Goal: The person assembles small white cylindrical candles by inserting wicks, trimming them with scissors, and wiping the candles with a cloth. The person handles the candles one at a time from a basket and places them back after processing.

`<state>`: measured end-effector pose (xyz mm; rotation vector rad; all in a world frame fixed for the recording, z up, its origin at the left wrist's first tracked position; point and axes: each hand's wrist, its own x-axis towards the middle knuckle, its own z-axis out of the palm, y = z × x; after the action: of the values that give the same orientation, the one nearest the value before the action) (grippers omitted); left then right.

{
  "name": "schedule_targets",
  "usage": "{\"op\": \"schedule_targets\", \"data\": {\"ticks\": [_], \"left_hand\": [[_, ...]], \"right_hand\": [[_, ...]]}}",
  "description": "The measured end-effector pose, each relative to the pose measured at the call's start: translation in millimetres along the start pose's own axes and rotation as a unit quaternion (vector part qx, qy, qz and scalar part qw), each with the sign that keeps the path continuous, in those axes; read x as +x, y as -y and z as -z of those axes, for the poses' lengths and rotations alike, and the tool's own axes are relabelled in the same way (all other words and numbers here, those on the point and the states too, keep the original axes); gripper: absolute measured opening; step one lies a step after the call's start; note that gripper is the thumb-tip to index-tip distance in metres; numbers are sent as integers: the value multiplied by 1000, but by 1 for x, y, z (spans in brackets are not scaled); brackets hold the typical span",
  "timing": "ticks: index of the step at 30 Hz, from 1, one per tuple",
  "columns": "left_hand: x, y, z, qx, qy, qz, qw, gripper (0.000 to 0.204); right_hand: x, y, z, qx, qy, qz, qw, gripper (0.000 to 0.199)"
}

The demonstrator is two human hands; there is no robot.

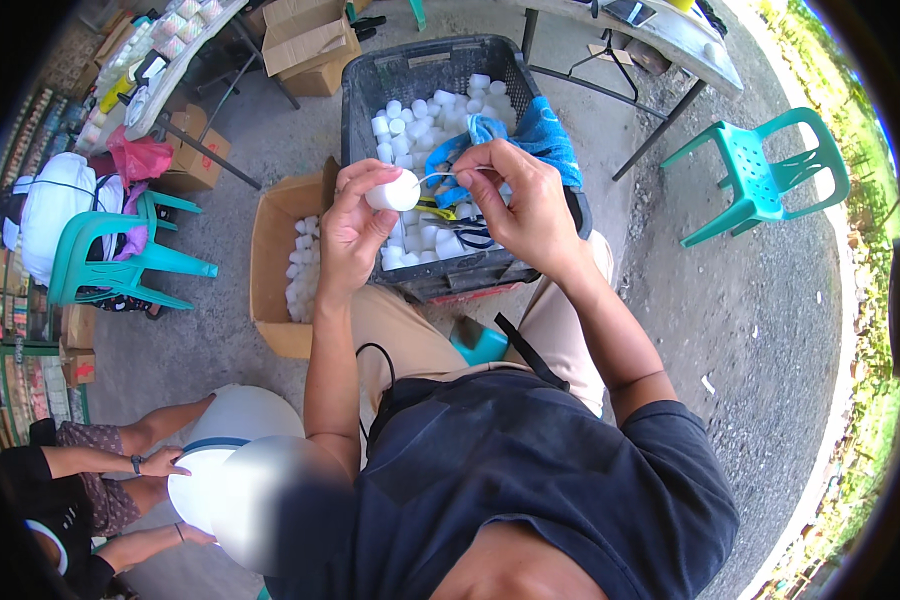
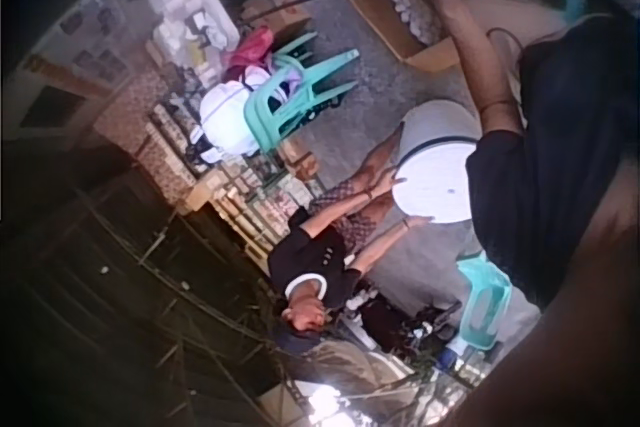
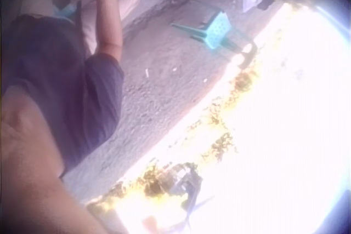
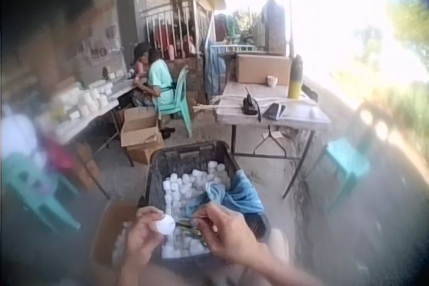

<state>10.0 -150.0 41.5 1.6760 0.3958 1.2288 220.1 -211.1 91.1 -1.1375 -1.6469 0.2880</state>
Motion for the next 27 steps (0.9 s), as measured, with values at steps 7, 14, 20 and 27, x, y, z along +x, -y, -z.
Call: {"op": "schedule_targets", "data": {"ticks": [7,14,20,27], "left_hand": [[-4,-2,-5,-190,24,9,981,22],[-6,0,-3,-241,57,22,969,29],[-11,0,-4,-328,48,131,934,36],[-2,-4,-20,-466,-261,322,781,46]], "right_hand": [[-10,-4,-1,240,1,-142,960,22],[0,9,9,51,49,-3,997,24],[0,14,3,57,55,-71,994,10],[-5,-10,-8,70,21,-58,996,9]]}}
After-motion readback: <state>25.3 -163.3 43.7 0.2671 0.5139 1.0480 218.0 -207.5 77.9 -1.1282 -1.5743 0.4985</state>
